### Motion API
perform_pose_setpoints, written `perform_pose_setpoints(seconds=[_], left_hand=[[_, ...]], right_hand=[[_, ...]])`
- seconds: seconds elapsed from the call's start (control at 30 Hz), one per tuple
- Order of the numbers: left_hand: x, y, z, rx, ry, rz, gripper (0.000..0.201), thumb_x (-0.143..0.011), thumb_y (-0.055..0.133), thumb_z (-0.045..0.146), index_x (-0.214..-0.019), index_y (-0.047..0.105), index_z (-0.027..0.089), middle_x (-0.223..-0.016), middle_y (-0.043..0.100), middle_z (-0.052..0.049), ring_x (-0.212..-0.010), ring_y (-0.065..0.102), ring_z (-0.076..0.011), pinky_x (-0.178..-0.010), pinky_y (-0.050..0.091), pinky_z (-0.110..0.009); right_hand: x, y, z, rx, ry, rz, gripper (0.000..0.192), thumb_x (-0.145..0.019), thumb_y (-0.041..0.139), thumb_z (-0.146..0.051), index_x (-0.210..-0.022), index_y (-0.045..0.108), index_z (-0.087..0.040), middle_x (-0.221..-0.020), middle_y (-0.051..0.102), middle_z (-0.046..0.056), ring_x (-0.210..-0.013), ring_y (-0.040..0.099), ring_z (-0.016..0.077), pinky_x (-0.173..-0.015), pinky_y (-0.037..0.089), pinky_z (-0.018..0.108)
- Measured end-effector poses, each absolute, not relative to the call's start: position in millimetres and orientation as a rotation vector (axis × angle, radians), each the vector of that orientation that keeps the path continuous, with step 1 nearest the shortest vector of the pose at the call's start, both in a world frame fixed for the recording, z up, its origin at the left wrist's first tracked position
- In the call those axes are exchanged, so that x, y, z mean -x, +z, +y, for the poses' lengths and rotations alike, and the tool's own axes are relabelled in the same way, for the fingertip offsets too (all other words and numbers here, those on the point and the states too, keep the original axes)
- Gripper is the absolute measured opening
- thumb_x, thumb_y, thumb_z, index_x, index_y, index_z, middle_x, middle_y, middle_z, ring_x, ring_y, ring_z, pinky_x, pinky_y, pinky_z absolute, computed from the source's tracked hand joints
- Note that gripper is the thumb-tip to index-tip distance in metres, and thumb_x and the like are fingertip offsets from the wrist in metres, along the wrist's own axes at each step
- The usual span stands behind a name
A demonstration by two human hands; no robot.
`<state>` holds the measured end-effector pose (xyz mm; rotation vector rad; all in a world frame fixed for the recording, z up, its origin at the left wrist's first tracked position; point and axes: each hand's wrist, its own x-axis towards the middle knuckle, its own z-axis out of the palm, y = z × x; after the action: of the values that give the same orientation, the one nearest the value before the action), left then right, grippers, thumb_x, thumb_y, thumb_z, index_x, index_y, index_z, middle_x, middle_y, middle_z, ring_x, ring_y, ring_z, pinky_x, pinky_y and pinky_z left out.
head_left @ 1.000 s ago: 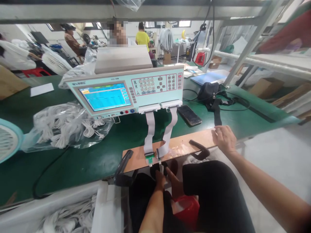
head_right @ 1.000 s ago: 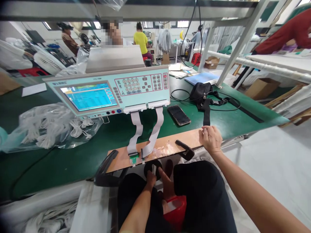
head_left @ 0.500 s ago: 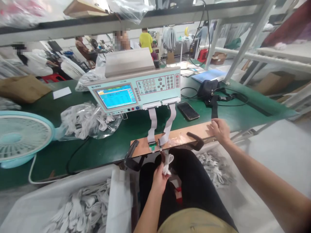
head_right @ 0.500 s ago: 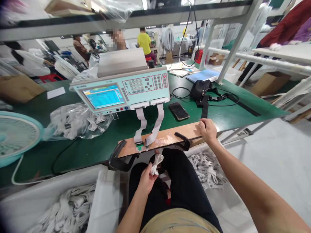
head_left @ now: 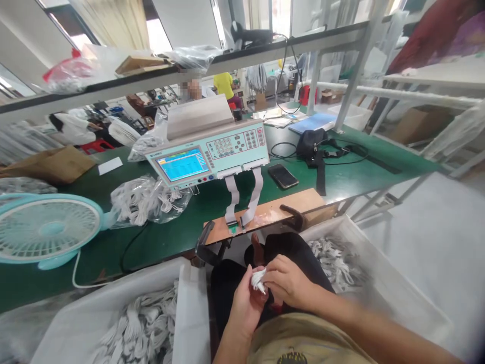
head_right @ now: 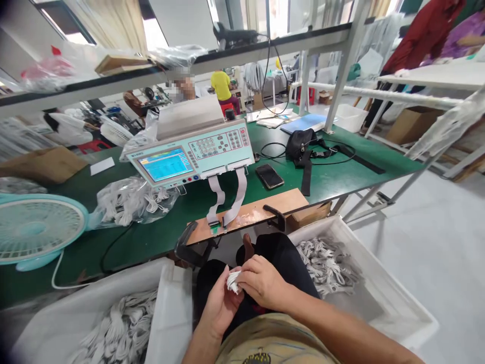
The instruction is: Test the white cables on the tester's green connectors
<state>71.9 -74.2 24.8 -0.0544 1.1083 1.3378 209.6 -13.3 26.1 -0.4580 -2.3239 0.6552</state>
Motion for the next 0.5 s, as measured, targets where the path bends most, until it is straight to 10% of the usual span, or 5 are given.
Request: perform_pose_setpoints(seconds=[0.23,0.5], left_hand=[[-97,19,-98,0.034,1.175,1.013,0.041,-0.081,0.051,0.051,-0.072,0.061,0.013,-0.043,0.054,-0.002,-0.038,0.048,-0.0103,-0.036,0.031,-0.018],[-96,14,-111,-0.178,1.283,1.121,0.026,-0.075,0.062,0.037,-0.087,0.063,0.014,-0.075,0.063,-0.003,-0.061,0.057,-0.013,-0.048,0.042,-0.021]], right_hand=[[-224,16,-22,0.542,0.785,-2.324,0.02,-0.092,0.044,-0.025,-0.098,0.061,-0.018,-0.089,0.057,0.008,-0.079,0.054,0.0169,-0.07,0.047,0.027],[-229,2,-31,0.704,0.855,-2.287,0.011,-0.087,0.051,-0.026,-0.08,0.054,-0.017,-0.077,0.053,0.003,-0.067,0.05,0.0144,-0.059,0.042,0.024]])
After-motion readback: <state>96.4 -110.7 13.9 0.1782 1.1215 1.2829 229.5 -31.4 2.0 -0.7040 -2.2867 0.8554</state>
